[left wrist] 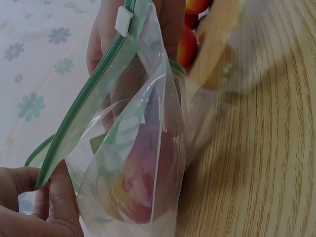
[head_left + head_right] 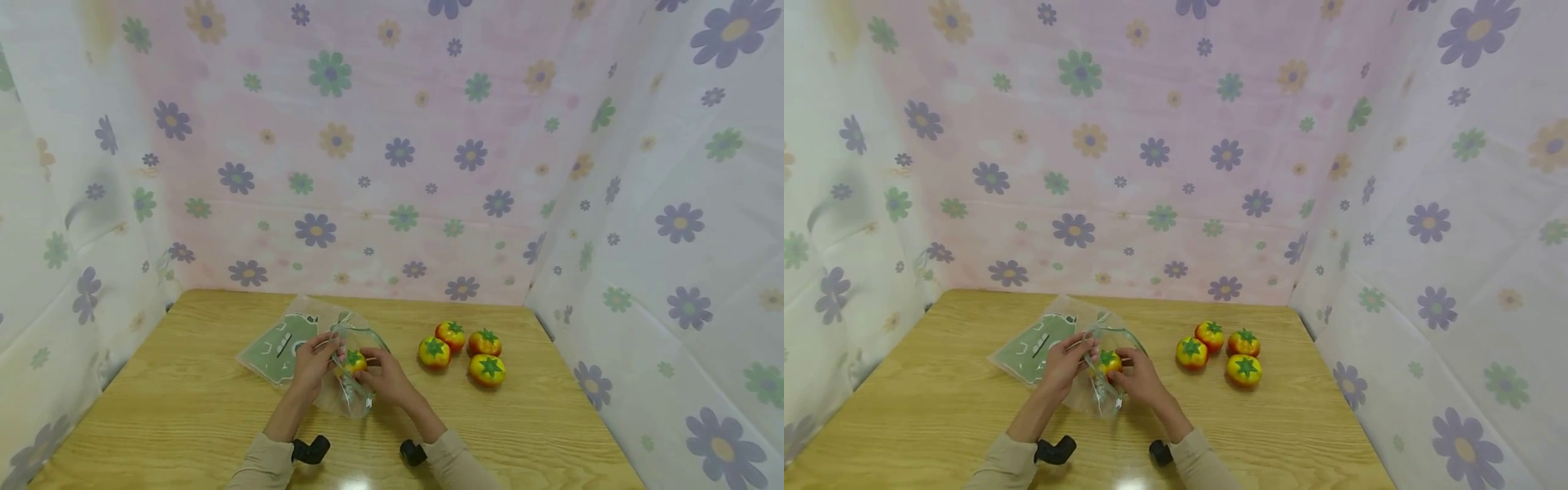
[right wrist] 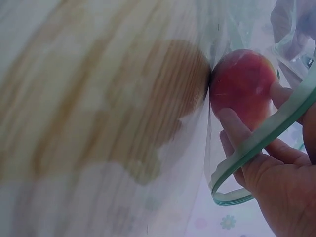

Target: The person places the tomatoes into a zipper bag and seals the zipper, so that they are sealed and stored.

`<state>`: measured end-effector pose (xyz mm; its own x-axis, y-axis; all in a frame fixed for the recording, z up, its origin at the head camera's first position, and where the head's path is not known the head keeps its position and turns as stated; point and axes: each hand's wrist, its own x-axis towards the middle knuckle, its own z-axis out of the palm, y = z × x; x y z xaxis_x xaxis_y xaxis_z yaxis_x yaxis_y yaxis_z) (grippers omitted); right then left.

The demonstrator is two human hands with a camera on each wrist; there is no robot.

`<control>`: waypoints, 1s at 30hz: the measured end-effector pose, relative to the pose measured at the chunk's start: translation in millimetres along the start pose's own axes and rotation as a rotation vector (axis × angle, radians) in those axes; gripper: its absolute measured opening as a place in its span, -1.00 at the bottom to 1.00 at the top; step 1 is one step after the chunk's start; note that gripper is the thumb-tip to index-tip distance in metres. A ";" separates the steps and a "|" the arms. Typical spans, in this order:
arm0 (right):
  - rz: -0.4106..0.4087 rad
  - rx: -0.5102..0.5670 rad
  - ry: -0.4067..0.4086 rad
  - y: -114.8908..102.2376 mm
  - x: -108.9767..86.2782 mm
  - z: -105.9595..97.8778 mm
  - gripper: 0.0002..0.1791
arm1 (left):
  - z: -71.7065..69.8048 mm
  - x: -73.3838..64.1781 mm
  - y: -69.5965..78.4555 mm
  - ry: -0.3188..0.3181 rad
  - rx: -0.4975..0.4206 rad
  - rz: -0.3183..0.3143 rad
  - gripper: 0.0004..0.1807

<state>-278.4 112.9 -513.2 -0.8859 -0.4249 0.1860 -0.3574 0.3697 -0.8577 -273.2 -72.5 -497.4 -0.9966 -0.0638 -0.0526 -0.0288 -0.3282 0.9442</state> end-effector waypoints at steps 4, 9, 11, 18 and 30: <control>0.006 -0.003 0.000 -1.4 0.4 1.1 -0.51 | 0.2 -0.4 0.2 -0.002 0.001 0.003 -0.49; 0.005 0.007 0.013 -6.6 -1.6 1.0 -0.52 | -0.2 0.8 -0.4 0.000 -0.006 0.005 -0.52; 0.004 0.014 0.020 -6.6 -2.8 0.2 -0.52 | -0.6 1.4 -0.7 0.004 -0.006 0.009 -0.54; 0.022 -0.003 0.042 -2.4 -6.3 -1.8 -0.53 | -1.4 1.9 -2.9 0.016 -0.011 0.013 -0.54; -0.017 0.023 0.158 2.3 -14.0 -20.3 -0.70 | -0.5 2.5 -2.5 0.010 -0.017 0.020 -0.56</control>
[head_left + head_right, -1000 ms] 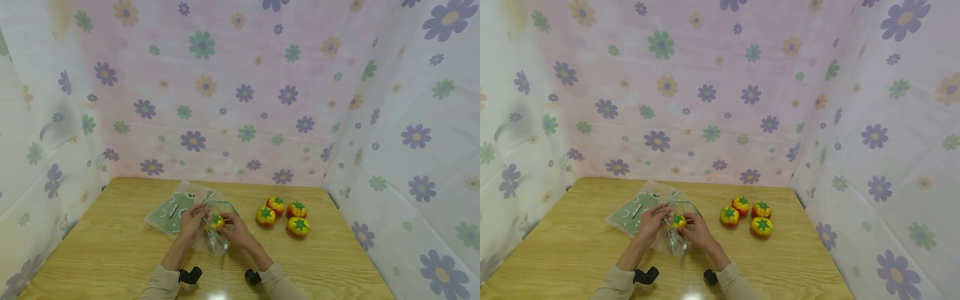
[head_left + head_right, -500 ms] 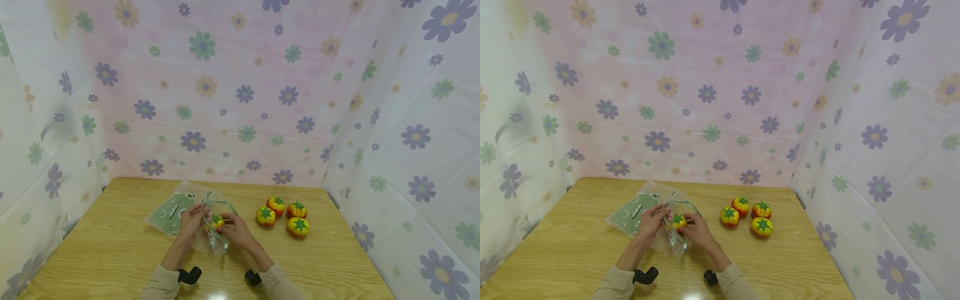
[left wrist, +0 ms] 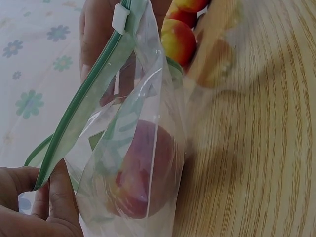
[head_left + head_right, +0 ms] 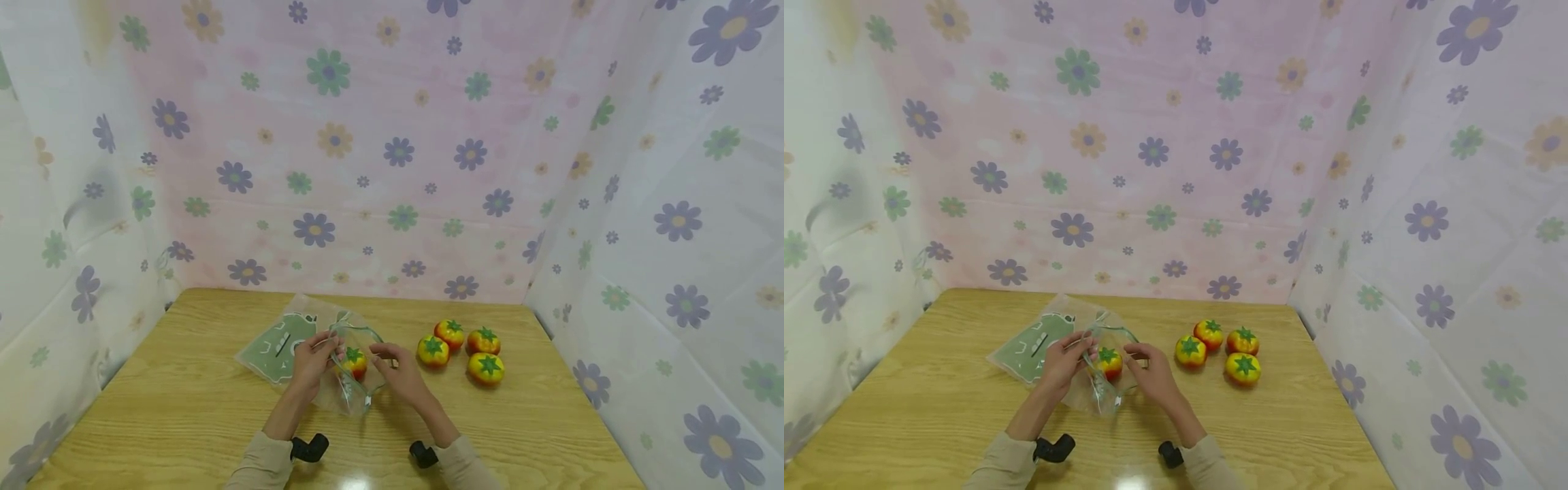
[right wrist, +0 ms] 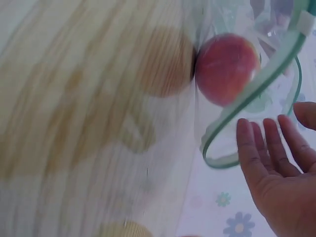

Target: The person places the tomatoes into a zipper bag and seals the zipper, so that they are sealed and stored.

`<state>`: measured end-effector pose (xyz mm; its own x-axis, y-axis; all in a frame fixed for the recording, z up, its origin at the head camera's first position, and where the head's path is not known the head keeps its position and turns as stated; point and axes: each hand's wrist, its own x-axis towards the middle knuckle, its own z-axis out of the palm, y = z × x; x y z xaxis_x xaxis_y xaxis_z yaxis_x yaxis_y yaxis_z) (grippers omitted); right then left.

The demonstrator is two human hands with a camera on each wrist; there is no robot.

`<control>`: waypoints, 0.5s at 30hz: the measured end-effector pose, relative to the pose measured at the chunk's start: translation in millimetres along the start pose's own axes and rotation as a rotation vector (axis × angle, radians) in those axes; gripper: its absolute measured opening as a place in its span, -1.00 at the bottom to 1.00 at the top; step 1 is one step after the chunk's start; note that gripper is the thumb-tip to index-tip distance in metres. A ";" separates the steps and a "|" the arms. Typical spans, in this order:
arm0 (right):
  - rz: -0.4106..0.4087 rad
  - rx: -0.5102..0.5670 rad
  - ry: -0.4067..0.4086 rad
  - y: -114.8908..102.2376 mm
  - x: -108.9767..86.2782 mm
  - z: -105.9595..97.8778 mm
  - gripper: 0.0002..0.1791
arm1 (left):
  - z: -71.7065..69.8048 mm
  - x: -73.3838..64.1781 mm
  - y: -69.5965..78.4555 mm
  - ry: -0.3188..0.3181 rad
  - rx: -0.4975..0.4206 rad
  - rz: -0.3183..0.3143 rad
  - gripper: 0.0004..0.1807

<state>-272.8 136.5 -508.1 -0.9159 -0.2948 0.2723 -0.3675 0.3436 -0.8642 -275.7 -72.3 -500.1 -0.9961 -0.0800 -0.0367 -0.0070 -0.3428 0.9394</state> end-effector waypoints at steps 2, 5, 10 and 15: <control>-0.003 0.023 0.020 0.7 -0.3 -4.3 -0.72 | 0.1 0.2 -0.3 0.003 -0.006 0.000 -0.57; 0.007 0.038 0.066 1.9 -1.0 -11.9 -0.73 | 0.0 0.0 -0.8 0.008 -0.012 -0.002 -0.57; -0.017 0.013 0.156 7.3 -0.8 -28.6 -0.76 | -0.2 -0.9 -1.1 0.003 -0.008 -0.012 -0.52; -0.099 -0.042 0.224 14.0 -0.9 -45.6 -0.80 | -0.3 -1.3 -1.9 -0.004 -0.010 -0.017 -0.49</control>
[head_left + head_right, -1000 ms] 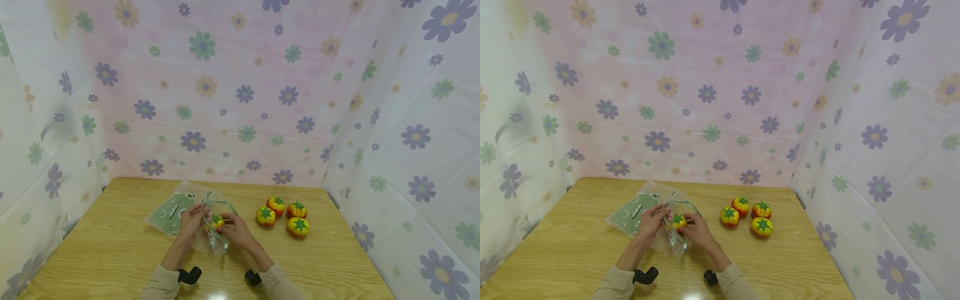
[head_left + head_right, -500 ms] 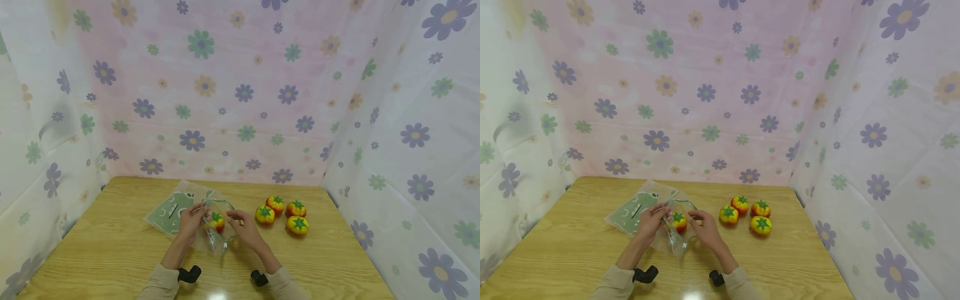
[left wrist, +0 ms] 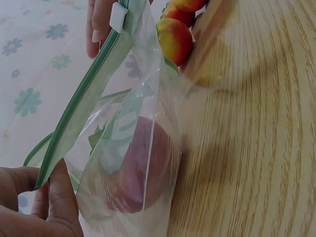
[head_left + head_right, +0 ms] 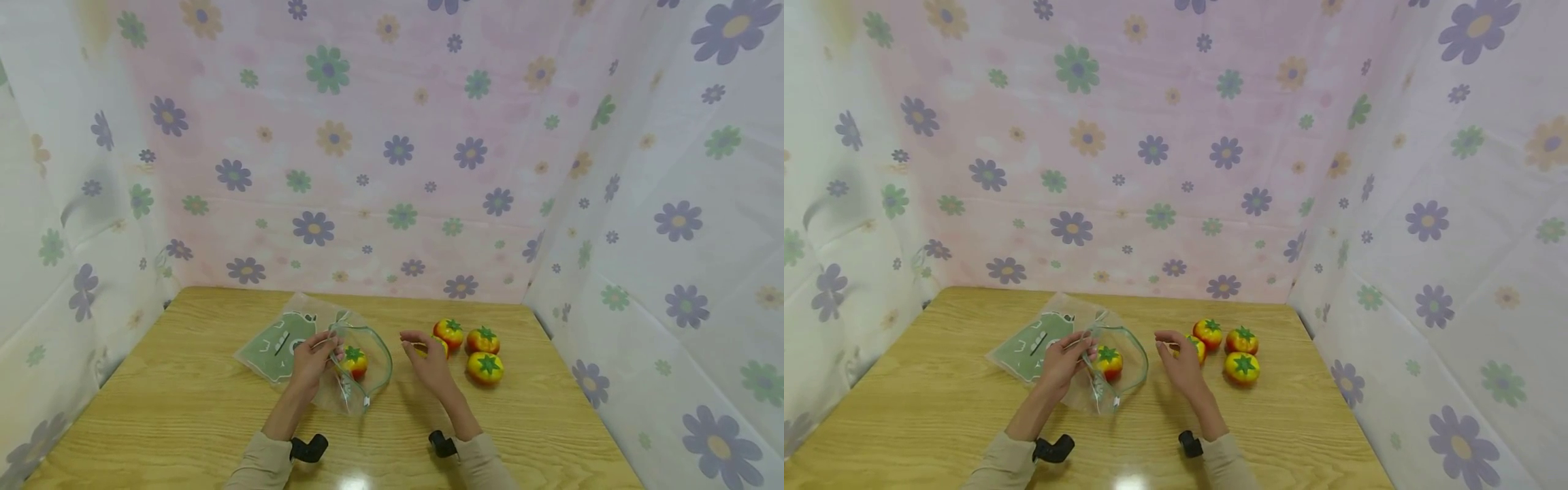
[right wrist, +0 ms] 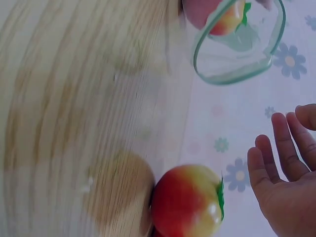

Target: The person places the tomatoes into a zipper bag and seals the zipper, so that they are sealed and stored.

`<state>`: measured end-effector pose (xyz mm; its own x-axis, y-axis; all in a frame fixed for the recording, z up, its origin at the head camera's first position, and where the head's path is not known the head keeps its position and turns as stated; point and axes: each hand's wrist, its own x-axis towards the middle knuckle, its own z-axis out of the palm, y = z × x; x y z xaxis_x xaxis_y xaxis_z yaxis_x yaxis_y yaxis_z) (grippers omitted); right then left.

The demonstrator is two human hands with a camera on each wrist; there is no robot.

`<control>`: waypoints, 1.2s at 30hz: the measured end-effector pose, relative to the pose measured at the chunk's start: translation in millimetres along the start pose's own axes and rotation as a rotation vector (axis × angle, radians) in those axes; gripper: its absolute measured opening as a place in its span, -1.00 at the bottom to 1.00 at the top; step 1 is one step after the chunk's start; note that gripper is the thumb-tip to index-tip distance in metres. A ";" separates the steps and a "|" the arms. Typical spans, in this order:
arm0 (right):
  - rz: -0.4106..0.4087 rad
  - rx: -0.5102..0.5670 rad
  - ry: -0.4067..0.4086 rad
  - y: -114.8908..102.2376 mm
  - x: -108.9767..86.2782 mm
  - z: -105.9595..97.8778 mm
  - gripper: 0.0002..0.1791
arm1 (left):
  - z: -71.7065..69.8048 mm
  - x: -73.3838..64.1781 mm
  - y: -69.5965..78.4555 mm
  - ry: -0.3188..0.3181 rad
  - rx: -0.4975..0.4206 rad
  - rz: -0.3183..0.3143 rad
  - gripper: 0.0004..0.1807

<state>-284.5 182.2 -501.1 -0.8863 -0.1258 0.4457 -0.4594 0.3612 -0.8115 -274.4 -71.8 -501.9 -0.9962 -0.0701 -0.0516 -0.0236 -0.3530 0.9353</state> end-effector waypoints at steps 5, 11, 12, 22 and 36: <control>-0.050 -0.069 0.068 11.0 1.0 -13.1 -0.84 | 0.0 -0.2 -0.9 0.011 0.018 -0.001 -0.48; 0.072 -0.092 0.106 17.1 -0.3 -28.2 -0.80 | 0.0 0.9 -2.6 0.008 0.047 0.001 -0.51; 0.094 -0.092 0.112 17.9 -0.8 -30.6 -0.79 | 0.2 1.0 -2.7 0.007 0.050 0.003 -0.52; 0.198 -0.152 0.160 28.3 -2.0 -46.6 -0.66 | 1.7 1.8 -3.5 0.009 0.053 0.004 -0.57; 0.260 -0.302 0.043 31.6 -7.4 -47.8 -0.39 | 1.9 2.3 -4.7 0.027 0.072 -0.001 -0.57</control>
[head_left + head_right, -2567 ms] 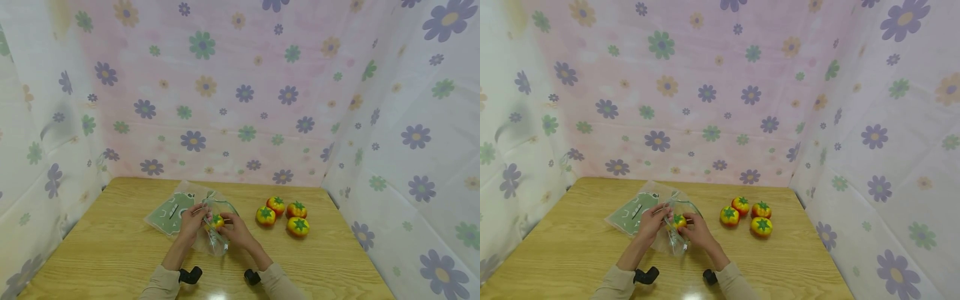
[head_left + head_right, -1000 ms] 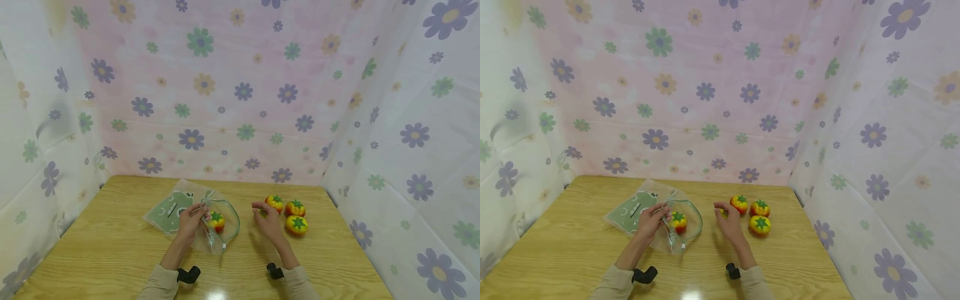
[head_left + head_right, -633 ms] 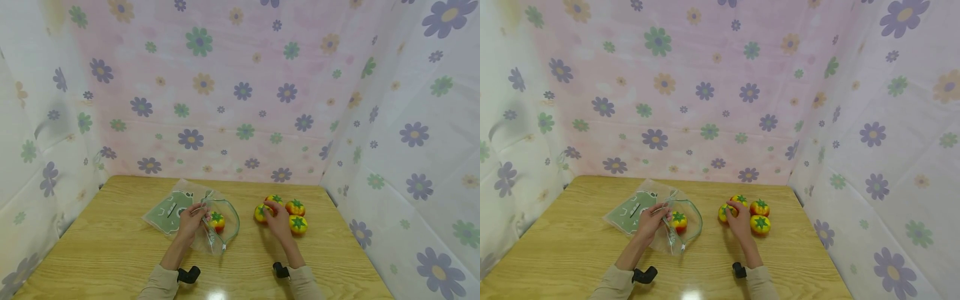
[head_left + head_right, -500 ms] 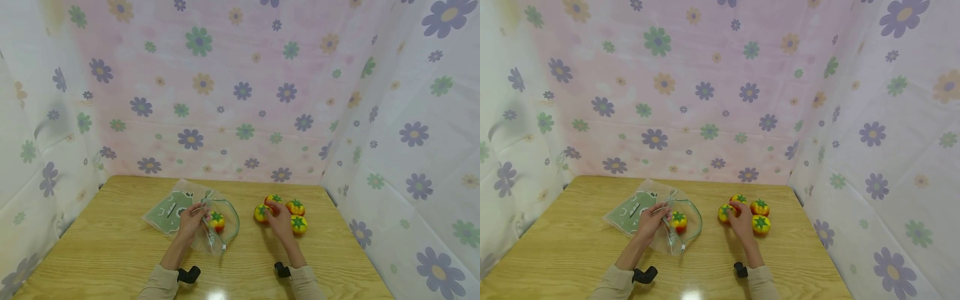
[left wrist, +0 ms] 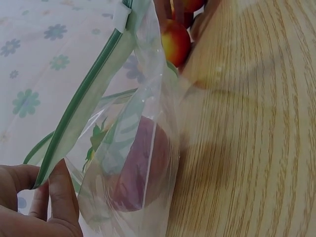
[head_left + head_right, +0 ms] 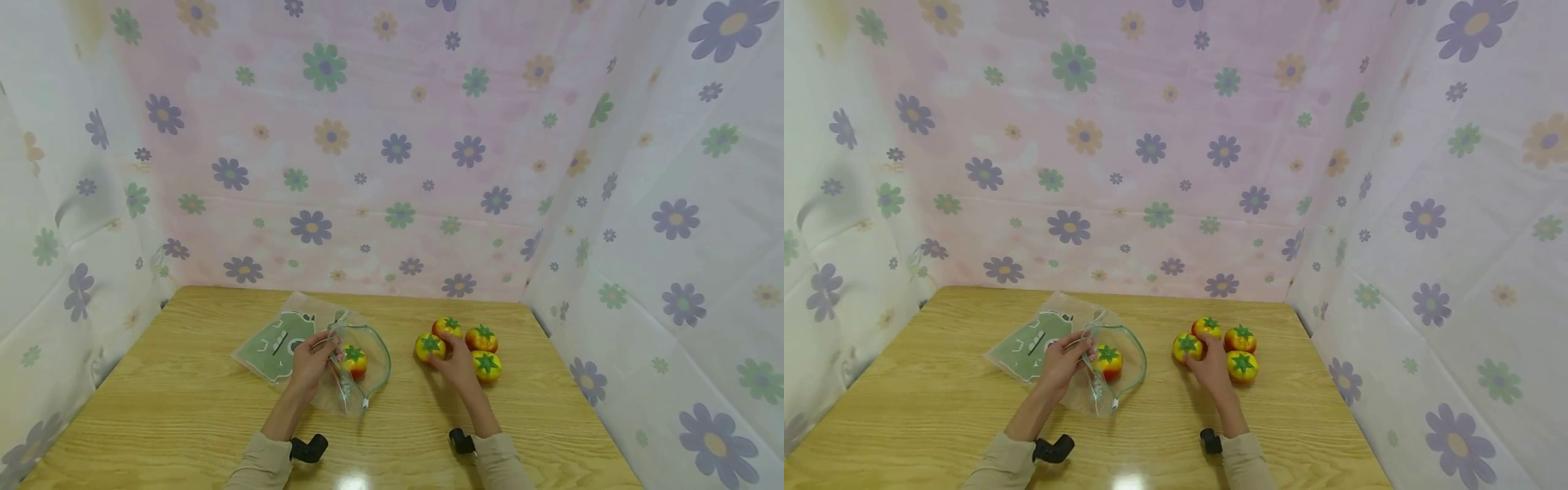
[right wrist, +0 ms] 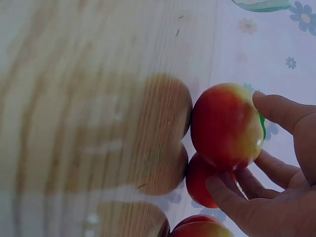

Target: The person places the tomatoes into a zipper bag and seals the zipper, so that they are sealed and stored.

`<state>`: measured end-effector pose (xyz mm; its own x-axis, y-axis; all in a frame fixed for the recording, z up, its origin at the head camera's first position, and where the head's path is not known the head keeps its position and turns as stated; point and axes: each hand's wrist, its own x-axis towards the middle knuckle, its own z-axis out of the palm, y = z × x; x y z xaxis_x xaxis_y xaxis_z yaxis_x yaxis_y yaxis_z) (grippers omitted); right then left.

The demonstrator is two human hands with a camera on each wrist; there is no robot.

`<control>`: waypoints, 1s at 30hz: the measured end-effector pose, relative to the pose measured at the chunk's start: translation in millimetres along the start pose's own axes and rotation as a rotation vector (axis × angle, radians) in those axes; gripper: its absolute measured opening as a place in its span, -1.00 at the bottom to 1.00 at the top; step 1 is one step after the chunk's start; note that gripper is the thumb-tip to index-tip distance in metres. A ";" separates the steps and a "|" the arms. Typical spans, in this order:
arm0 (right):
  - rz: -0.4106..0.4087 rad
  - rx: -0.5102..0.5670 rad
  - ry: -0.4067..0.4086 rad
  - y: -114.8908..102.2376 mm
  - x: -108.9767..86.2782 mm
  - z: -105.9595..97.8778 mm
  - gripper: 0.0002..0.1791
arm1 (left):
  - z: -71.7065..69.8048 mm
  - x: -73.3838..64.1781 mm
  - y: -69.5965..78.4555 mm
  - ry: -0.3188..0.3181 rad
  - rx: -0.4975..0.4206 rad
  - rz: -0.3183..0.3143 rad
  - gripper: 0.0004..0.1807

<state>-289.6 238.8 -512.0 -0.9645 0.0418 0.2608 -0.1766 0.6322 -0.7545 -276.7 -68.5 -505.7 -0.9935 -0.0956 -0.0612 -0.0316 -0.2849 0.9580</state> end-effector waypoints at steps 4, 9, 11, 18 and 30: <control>0.002 0.009 -0.021 0.0 0.7 1.3 -0.35 | -0.5 0.3 -0.8 -0.001 -0.013 -0.001 -0.57; 0.034 -0.006 -0.042 -0.8 1.3 1.4 -0.32 | -0.9 -0.2 -1.6 0.000 -0.021 -0.011 -0.55; 0.050 -0.013 -0.048 -0.8 1.4 1.7 -0.32 | -0.9 -0.3 -1.7 0.000 -0.022 -0.015 -0.54; 0.038 -0.003 -0.032 -0.7 2.9 3.4 -0.33 | -0.5 -1.3 0.0 -0.009 -0.049 -0.014 -0.53; -0.006 0.010 -0.026 0.5 5.2 3.5 -0.32 | -1.1 -0.7 -0.1 -0.008 -0.054 -0.015 -0.53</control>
<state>-295.3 236.6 -513.1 -0.9682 0.0181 0.2495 -0.1839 0.6244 -0.7591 -275.8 -69.5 -506.1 -0.9939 -0.0833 -0.0727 -0.0405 -0.3373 0.9405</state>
